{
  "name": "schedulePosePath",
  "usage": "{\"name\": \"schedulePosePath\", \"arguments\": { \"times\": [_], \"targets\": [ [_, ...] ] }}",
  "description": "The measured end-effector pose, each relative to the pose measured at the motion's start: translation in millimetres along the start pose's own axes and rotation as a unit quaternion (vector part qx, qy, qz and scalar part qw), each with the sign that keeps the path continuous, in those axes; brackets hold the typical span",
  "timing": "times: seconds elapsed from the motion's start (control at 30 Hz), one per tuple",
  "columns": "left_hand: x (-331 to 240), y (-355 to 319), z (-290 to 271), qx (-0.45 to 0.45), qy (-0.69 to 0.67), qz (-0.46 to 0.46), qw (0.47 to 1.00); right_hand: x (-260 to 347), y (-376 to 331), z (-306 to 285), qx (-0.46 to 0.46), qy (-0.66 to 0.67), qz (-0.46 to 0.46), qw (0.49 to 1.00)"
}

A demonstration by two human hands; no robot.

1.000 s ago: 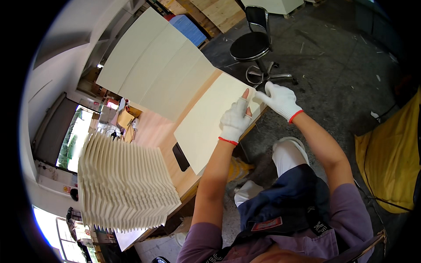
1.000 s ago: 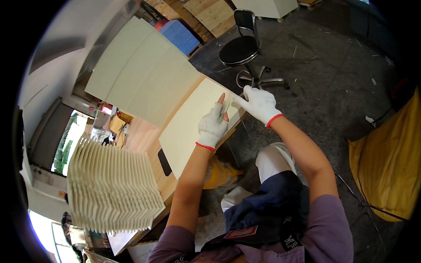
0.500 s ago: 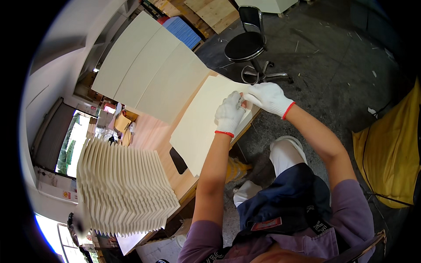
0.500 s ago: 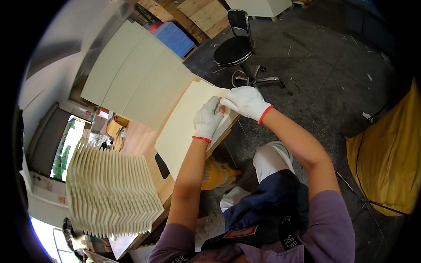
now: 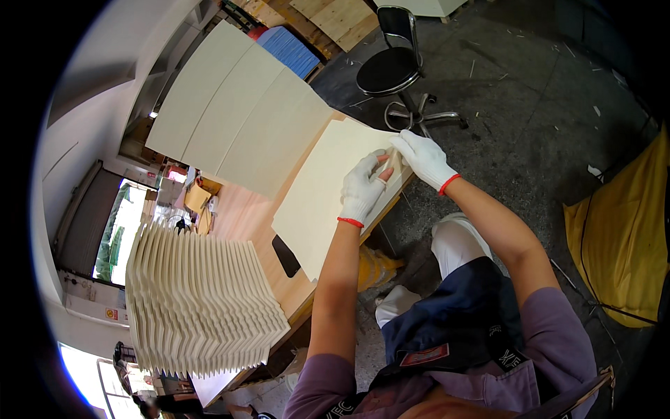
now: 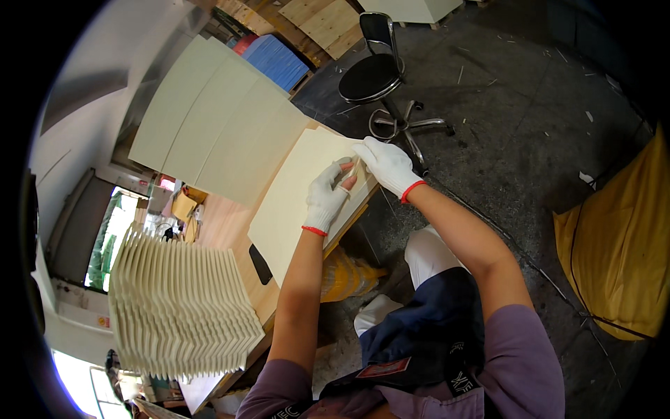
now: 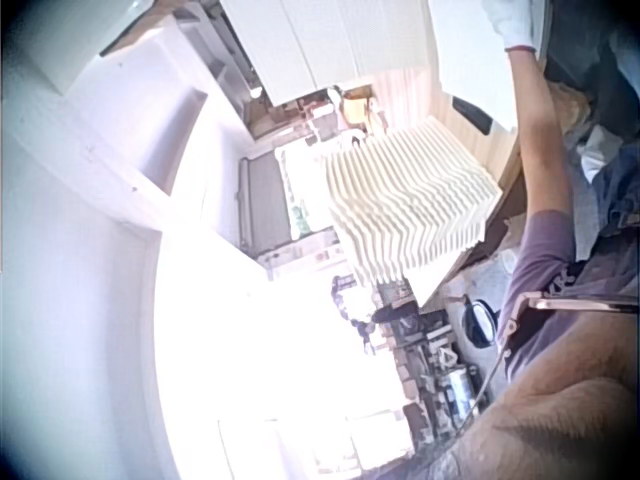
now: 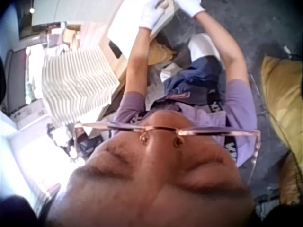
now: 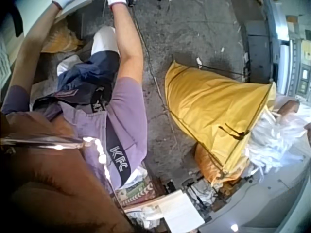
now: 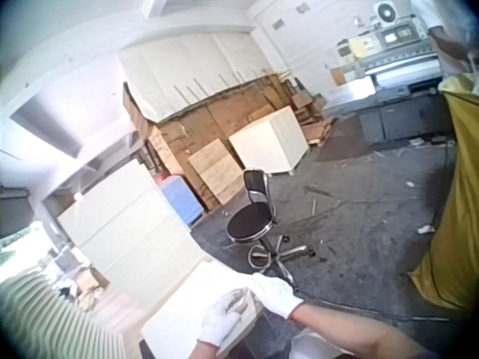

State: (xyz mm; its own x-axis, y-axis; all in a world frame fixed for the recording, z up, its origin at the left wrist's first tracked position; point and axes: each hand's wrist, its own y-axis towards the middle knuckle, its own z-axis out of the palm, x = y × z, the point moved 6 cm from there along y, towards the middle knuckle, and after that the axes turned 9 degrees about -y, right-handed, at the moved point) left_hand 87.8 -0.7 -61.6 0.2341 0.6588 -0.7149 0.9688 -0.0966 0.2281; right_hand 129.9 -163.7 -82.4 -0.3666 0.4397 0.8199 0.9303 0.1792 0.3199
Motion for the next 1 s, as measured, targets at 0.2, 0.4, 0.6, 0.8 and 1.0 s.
{"name": "schedulePosePath", "arguments": {
  "times": [0.2,0.4,0.6,0.8,1.0],
  "targets": [
    [-10.0,-0.9,-0.7,0.013,-0.021,-0.02,0.999,-2.2,-1.4,2.5,-0.004,-0.008,-0.007,1.0],
    [-6.6,-1.2,-0.7,0.02,-0.026,-0.013,0.999,-4.2,0.0,5.9,-0.015,-0.015,-0.026,0.999],
    [-10.4,-1.6,-0.6,0.022,-0.002,-0.005,1.0,-6.2,-0.6,7.2,-0.012,-0.014,-0.009,1.0],
    [-11.1,-2.9,-2.3,0.008,-0.027,-0.026,0.999,-3.0,-2.0,5.4,0.005,-0.014,-0.011,1.0],
    [-3.8,-1.2,1.5,0.007,0.005,0.004,1.0,-0.1,-0.9,4.6,-0.005,-0.041,-0.027,0.999]
  ]
}}
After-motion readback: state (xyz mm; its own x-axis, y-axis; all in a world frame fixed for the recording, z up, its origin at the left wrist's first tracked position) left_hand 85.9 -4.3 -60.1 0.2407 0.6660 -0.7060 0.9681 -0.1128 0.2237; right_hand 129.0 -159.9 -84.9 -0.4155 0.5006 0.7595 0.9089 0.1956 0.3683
